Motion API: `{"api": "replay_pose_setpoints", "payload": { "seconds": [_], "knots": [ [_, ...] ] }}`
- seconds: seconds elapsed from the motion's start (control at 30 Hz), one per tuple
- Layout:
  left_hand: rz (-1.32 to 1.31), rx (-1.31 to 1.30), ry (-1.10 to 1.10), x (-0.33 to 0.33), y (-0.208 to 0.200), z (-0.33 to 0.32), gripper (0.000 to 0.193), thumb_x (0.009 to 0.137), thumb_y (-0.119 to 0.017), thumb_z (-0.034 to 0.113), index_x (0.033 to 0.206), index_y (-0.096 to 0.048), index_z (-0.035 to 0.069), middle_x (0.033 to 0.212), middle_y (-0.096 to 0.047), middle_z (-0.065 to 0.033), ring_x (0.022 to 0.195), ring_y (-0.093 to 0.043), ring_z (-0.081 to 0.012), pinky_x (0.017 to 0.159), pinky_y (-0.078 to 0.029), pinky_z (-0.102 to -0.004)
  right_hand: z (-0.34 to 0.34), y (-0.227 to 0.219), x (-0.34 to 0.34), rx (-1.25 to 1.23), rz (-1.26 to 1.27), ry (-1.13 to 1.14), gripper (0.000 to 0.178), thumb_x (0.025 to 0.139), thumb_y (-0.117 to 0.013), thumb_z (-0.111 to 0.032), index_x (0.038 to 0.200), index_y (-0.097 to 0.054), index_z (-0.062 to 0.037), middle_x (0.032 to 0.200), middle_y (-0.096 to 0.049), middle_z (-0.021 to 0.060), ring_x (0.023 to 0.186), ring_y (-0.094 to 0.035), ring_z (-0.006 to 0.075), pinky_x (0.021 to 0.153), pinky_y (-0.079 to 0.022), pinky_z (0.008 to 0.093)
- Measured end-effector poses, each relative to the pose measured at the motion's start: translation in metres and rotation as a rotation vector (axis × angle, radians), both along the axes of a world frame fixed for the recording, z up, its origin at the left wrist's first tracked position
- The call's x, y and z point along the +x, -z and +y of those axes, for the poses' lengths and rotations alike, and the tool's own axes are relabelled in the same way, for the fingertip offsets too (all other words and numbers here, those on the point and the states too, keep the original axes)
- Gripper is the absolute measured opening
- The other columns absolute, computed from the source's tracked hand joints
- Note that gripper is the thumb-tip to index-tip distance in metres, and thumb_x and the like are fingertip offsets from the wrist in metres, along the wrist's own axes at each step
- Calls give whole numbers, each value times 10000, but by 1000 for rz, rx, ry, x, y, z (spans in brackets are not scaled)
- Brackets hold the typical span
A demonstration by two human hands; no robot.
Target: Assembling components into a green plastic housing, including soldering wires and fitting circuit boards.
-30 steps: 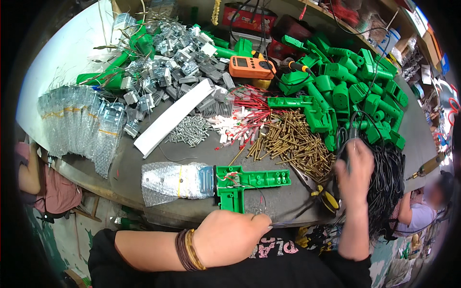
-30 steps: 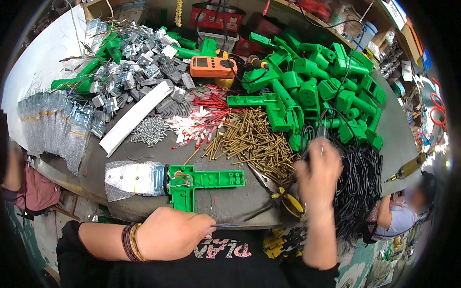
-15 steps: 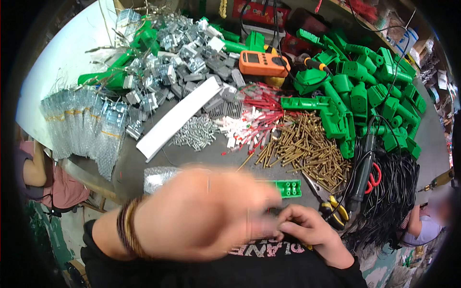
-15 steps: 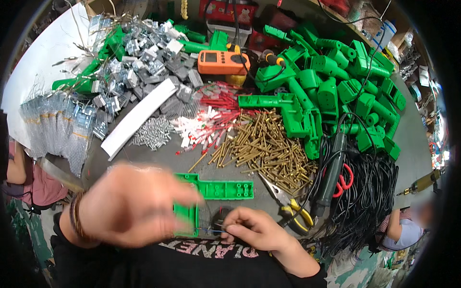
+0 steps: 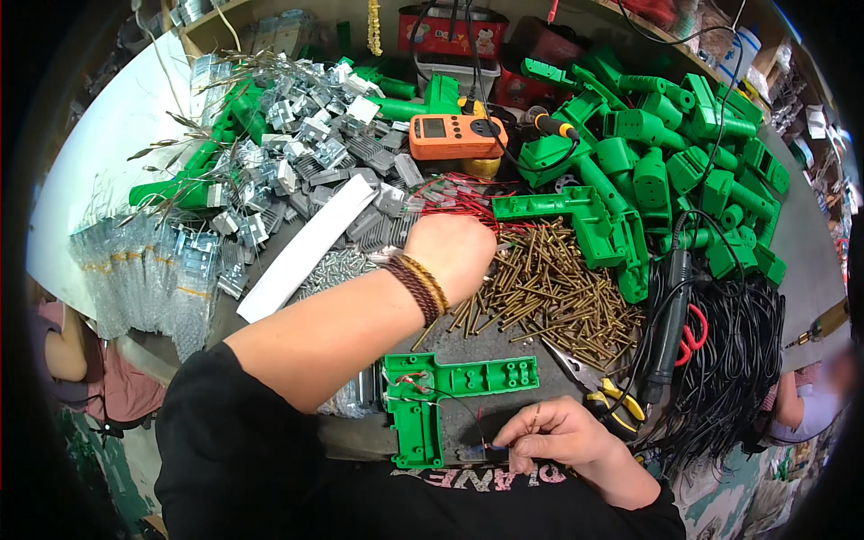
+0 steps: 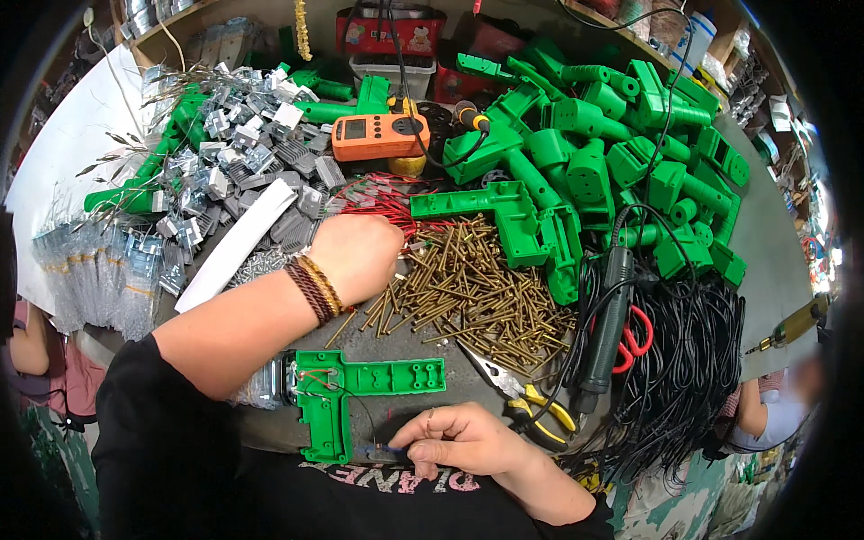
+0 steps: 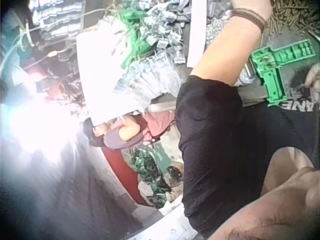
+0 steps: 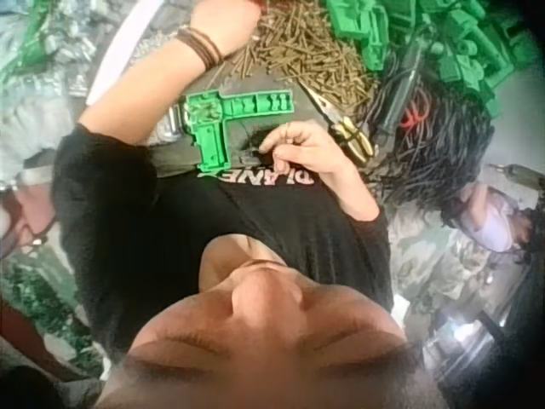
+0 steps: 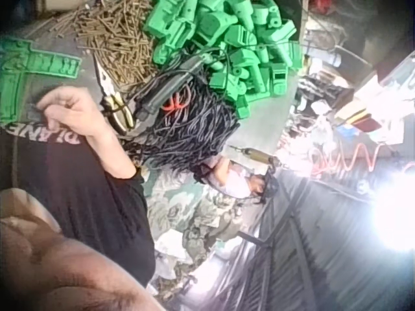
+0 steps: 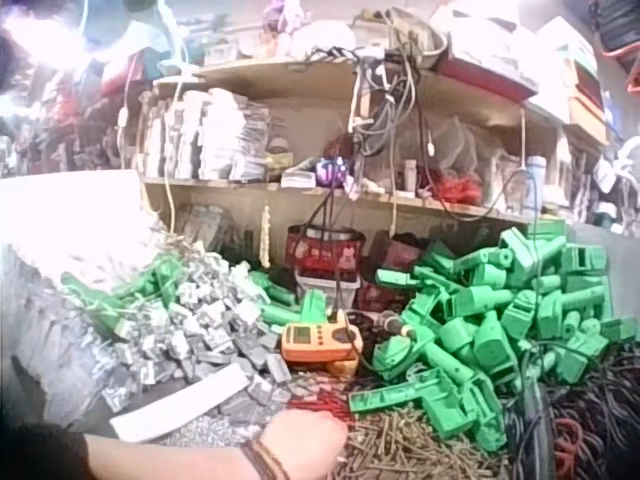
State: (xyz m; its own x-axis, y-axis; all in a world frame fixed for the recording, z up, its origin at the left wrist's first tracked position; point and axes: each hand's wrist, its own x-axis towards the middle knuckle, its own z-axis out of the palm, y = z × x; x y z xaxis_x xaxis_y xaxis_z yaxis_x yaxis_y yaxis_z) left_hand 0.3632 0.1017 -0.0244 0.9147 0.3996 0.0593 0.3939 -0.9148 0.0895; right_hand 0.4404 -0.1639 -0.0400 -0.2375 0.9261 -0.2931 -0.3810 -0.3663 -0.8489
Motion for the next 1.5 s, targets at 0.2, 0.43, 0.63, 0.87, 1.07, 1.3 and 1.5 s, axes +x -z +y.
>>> {"api": "replay_pose_setpoints", "payload": {
  "seconds": [0.2,0.43,0.63,0.87,1.07,1.3,1.5],
  "knots": [
    [-188,-288,132,-68,-29,20,182,861,-656,169,892,-584,4,799,-646,-195,761,-638,-389,684,-508,-449,-2,3,-7,65,84,90,155,1057,-500,-124,1095,-534,22,879,-665,113,747,-638,156,690,-532,294],
    [-606,-788,51,-171,-53,-91,77,818,-745,-23,867,-726,33,869,-711,-95,743,-684,-220,683,-529,-298,-1,-29,-20,116,-259,68,234,1055,-502,-129,1197,-576,42,930,-680,97,795,-652,120,730,-535,256],
    [-704,-1019,70,-174,-13,-116,123,858,-751,-6,966,-693,-6,924,-703,-115,828,-682,-175,727,-527,-282,15,-34,-32,578,-690,114,184,940,-682,-55,1102,-711,25,844,-682,57,744,-661,111,658,-519,233],
    [-696,-1615,-109,-168,-4,-128,124,934,-712,79,1028,-685,3,922,-681,-51,752,-651,-61,633,-529,-222,4,-41,-37,245,-472,159,239,865,-771,-68,1093,-736,-2,765,-682,58,670,-669,116,564,-495,243],
    [-643,-2051,-146,-167,1,-126,142,924,-688,-6,1032,-606,-49,1007,-676,-164,854,-678,-171,757,-582,-291,5,-31,-48,266,-490,339,118,861,-770,-62,967,-757,-12,847,-703,78,663,-664,142,591,-514,265],
    [-617,-2082,-157,-165,1,-127,126,933,-684,12,996,-582,-28,984,-673,-169,826,-679,-175,725,-566,-287,-2,-34,-32,355,-442,89,159,845,-782,-41,993,-756,12,859,-748,128,712,-724,173,603,-550,284],
    [-621,-2061,-69,-165,5,-131,137,947,-674,32,1043,-586,-11,978,-668,-108,819,-635,-111,675,-515,-240,5,-29,-37,531,-577,78,133,916,-703,-60,1033,-724,-3,842,-738,118,709,-727,206,610,-546,293]
  ]
}}
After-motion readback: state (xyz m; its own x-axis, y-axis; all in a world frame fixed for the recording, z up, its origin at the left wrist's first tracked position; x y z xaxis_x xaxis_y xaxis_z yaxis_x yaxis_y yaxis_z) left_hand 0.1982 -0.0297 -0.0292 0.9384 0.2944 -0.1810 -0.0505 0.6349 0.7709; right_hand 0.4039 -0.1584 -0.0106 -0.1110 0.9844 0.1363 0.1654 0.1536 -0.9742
